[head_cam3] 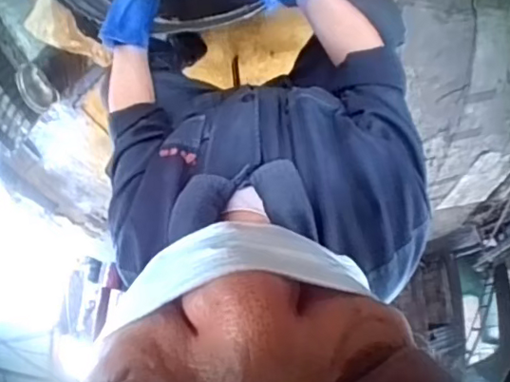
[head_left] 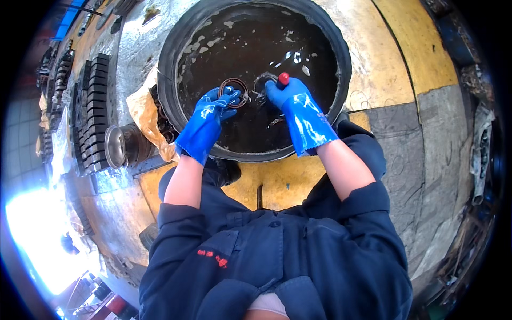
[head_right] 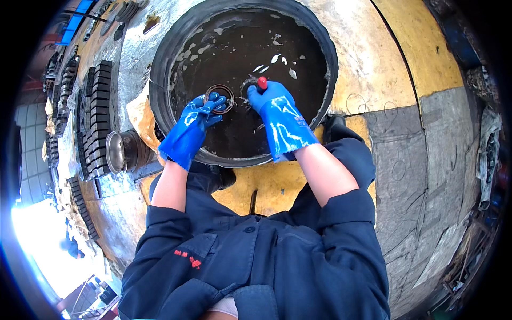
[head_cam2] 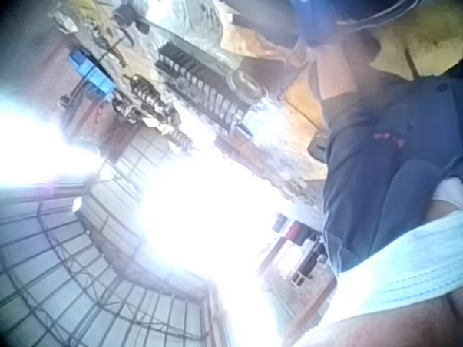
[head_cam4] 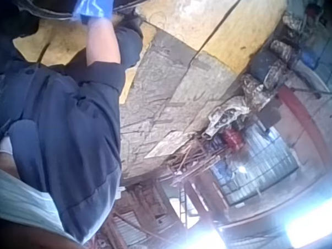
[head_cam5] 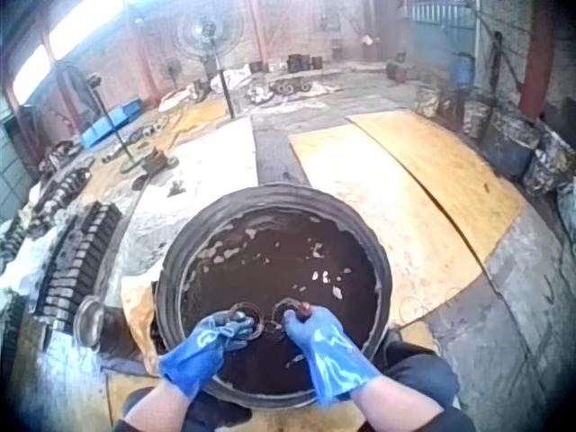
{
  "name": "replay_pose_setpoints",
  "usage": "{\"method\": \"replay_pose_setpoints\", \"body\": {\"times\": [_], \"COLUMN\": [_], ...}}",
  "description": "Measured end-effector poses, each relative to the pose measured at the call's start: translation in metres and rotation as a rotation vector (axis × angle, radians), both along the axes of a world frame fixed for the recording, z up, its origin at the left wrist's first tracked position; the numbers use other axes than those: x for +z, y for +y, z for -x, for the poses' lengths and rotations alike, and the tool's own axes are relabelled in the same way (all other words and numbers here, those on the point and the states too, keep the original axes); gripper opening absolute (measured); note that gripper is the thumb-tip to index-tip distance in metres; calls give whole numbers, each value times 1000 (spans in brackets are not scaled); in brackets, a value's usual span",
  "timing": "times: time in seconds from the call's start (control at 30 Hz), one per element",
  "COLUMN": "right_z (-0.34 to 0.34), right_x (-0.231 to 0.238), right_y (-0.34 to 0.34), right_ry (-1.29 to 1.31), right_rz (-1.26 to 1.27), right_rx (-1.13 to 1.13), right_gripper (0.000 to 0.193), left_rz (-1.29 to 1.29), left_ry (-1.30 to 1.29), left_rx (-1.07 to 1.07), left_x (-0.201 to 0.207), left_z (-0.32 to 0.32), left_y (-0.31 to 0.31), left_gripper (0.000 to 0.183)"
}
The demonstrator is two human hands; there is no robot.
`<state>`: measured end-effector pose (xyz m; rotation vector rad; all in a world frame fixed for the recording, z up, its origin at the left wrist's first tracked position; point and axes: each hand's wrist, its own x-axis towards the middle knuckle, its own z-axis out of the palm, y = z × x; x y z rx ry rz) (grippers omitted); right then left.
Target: The person cleans a small circular mechanical component using a brush and a bucket of liquid. The person repeatedly dips the brush into the bucket and scrubs the part, turning it over several times to reach all sides before placing it onto a piece of cardboard.
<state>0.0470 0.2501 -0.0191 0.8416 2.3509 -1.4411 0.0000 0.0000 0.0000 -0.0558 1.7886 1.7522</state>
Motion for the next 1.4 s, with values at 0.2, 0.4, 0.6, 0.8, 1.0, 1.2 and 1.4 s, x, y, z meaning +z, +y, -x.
{"method": "replay_pose_setpoints", "body": {"times": [0.2, 0.4, 0.6, 0.8, 1.0, 1.2, 1.4], "right_z": [-16, -7, -12, -13, -4, -17, -2], "right_x": [60, 33, 31, 5, 6, 9, -1], "right_y": [-5, -18, -24, -35, -22, -37, -30], "right_ry": [255, 239, 282, 447, 334, 624, 368], "right_rz": [769, 723, 398, -43, -351, -121, -456], "right_rx": [-254, -208, 154, 468, 350, 499, 540], "right_gripper": [44, 42, 33, 33, 29, 23, 25], "left_rz": [-29, -192, -296, -145, -100, -97, -133], "left_ry": [-37, -388, -328, -125, -33, 142, -52], "left_rx": [-36, 61, 85, 87, 89, -27, 47], "left_x": [-36, -48, -65, -28, -6, -20, -9], "left_z": [21, 31, 22, 11, 4, 11, 5], "left_y": [-15, -1, -2, -10, -5, -20, -8], "left_gripper": [46, 59, 42, 36, 34, 33, 33]}}
